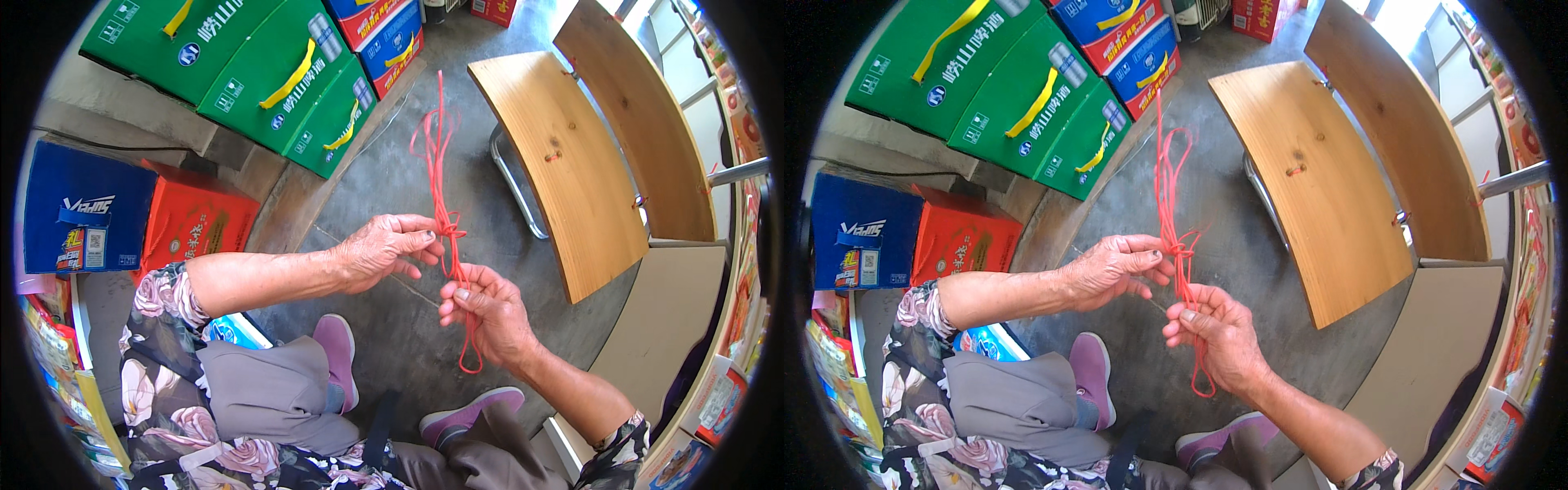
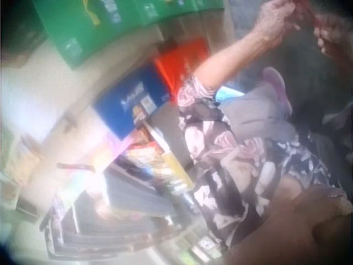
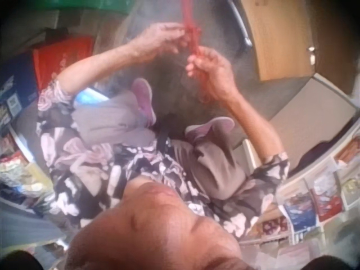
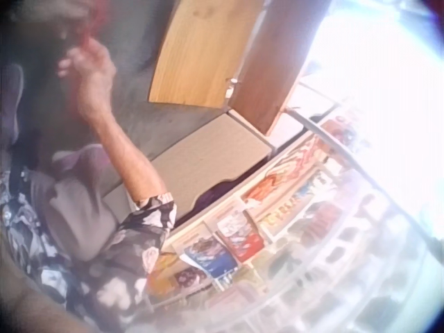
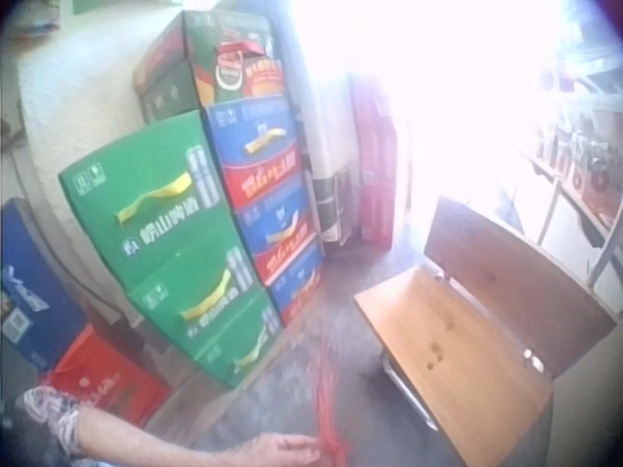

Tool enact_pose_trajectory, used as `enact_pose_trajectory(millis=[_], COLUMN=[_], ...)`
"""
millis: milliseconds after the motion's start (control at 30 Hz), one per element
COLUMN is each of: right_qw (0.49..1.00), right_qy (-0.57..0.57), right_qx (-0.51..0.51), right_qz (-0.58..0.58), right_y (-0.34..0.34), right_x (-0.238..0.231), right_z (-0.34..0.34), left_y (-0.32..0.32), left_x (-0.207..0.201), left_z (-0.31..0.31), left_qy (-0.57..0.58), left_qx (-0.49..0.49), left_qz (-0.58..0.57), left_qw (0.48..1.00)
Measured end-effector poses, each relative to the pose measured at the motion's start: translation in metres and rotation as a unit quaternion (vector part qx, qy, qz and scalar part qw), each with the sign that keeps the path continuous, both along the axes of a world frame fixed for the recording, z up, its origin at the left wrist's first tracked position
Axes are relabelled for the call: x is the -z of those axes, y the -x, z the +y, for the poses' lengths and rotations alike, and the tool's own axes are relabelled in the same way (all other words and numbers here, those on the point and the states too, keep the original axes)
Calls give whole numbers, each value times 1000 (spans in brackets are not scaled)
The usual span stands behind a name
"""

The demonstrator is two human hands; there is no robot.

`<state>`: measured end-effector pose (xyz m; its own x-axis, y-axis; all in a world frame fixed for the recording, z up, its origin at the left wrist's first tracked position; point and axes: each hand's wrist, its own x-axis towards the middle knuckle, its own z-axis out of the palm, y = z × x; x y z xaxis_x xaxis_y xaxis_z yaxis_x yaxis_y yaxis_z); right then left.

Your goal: The person attaches a wooden board to a metal walker frame using red string. They position the board, then tie the string through holes in the board and around the frame's metal bars to secure it.

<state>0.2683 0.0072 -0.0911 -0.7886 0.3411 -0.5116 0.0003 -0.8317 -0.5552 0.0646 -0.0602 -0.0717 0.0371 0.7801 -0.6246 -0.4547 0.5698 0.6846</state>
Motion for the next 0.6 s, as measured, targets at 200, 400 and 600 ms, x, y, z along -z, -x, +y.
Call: enact_pose_trajectory(millis=[200, 400, 600], right_qw=[994, 849, 895], right_qy=[-90, -478, -415], right_qx=[-52, -206, -91], right_qz=[-23, -92, -135], right_y=[11, 21, 28], right_x=[0, -11, -31], right_z=[-14, -21, 27], left_y=[-13, -9, 15], left_x=[-5, 2, 3], left_z=[-2, -12, -22], left_qy=[20, 3, 5], left_qx=[2, 0, 50], left_qz=[116, 97, 66], left_qw=[993, 995, 997])
